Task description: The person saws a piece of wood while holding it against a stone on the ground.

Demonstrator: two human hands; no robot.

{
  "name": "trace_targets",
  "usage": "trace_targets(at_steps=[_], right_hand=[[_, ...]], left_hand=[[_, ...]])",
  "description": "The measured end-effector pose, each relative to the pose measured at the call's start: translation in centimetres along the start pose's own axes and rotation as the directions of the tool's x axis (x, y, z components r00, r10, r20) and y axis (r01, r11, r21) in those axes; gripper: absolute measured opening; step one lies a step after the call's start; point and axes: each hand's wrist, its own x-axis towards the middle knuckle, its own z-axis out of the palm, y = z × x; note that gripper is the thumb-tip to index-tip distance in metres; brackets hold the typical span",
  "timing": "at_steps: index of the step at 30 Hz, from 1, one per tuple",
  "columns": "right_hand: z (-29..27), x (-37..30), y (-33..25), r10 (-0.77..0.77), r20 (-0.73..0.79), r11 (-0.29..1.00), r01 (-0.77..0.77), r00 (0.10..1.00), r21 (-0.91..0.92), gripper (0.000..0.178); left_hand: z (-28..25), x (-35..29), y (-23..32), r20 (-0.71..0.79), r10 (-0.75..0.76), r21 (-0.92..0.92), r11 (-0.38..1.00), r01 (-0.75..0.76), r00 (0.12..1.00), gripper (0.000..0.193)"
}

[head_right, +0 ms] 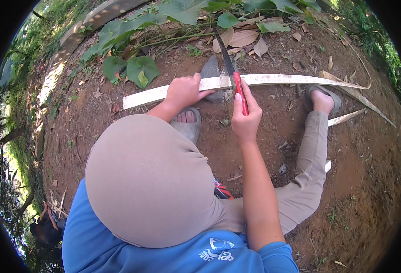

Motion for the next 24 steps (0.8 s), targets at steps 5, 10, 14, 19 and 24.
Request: trace_targets(at_steps=[5,10,14,19,24], right_hand=[[0.3,-0.4,-0.3,-0.082,-0.026,0.996,0.081,0.996,-0.027,0.049],[0.0,-0.5,-0.6,-0.077,-0.012,0.996,0.077,0.997,-0.035,0.049],[-0.6,-0.3,-0.3,-0.080,0.000,0.996,0.080,0.997,-0.025,0.048],[-2.2,-4.1,0.2,-0.016,0.031,0.999,0.017,0.999,-0.030,0.053],[-7.1,-12.3,0.2,-0.070,0.023,0.982,0.073,0.997,-0.177,0.056]], left_hand=[[-0.3,0.2,0.0,0.020,-0.011,-0.001,1.000,0.011,1.000,0.081],[-0.5,0.2,0.2,0.049,-0.018,-0.004,1.000,0.018,0.999,0.081],[-0.4,0.3,0.2,0.061,-0.020,0.009,1.000,0.019,0.998,0.080],[-0.1,0.4,0.3,0.070,-0.042,0.018,0.999,0.041,0.997,0.082],[-0.1,0.5,0.4,0.093,-0.044,0.024,0.999,0.042,0.995,0.082]])
